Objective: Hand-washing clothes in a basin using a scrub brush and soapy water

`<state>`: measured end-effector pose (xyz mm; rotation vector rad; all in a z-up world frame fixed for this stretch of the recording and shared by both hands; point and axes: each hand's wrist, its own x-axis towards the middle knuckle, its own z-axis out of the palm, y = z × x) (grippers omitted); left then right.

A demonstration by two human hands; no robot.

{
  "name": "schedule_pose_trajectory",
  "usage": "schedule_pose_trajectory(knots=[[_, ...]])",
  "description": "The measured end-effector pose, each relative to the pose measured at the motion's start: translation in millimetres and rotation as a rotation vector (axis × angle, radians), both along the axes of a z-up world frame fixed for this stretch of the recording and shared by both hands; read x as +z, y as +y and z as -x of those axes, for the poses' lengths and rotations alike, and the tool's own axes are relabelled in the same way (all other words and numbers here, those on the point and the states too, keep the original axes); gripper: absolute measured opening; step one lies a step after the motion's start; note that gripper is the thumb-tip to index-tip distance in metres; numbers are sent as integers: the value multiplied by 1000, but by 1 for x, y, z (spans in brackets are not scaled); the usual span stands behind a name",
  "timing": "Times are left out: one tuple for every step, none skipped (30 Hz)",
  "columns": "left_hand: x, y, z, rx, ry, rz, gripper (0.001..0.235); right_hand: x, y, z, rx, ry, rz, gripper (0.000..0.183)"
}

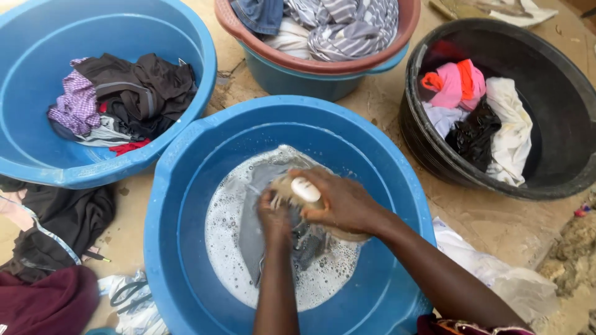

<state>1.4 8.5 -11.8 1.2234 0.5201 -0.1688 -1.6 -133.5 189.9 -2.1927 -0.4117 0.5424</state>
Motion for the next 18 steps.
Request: schedule_pose_trajectory(knots=[[-2,-7,-1,-12,-39,12,63,-24,-8,-6,-125,-84,115,72],[-5,-15,-1,-25,-79,24,72,-48,-16,-12,-250,-172,227,77],[-16,-17,-7,-24,-79,28,72,-47,-15,-10,-249,-173,230,77],[-27,-19,-14,-27,-70,17,74,-46,-14,-8,-281,-205,271,74],[-39,-21,-15,-29,-53,7,77,-46,-12,-3,-310,-228,314,72],[-25,-23,-8,-28,-45,11,77,-48,-12,1,-307,-221,319,72],[-9,-24,-9,-3,-40,43,74,-48,-11,-1,-261,-195,391,72],[7,-26,-10,22,-36,75,72,-48,-11,-3,-215,-170,463,75],[16,-23,-11,26,-37,76,72,-57,-11,-5,-211,-172,463,75],[25,-21,-12,-90,19,110,67,-65,-12,-8,-204,-98,406,68],[33,-18,-11,-209,81,141,63,-75,-11,-7,-199,-18,347,61],[15,-15,-12,-209,86,139,63,-93,-12,-8,-198,-13,345,61],[-3,-15,-15,-208,71,139,52,-110,-14,-11,-195,31,340,62],[-21,-15,-19,-208,56,140,41,-127,-18,-13,-192,75,334,65],[-15,-6,-19,-212,61,141,41,-137,-21,-15,-195,81,336,65],[-10,2,-19,-143,45,-94,26,-148,-25,-16,-181,35,397,59],[-4,12,-23,-70,22,-329,18,-158,-27,-21,-163,-18,456,54],[-10,20,-27,-71,21,-328,18,-143,-20,-17,-164,-18,457,54]])
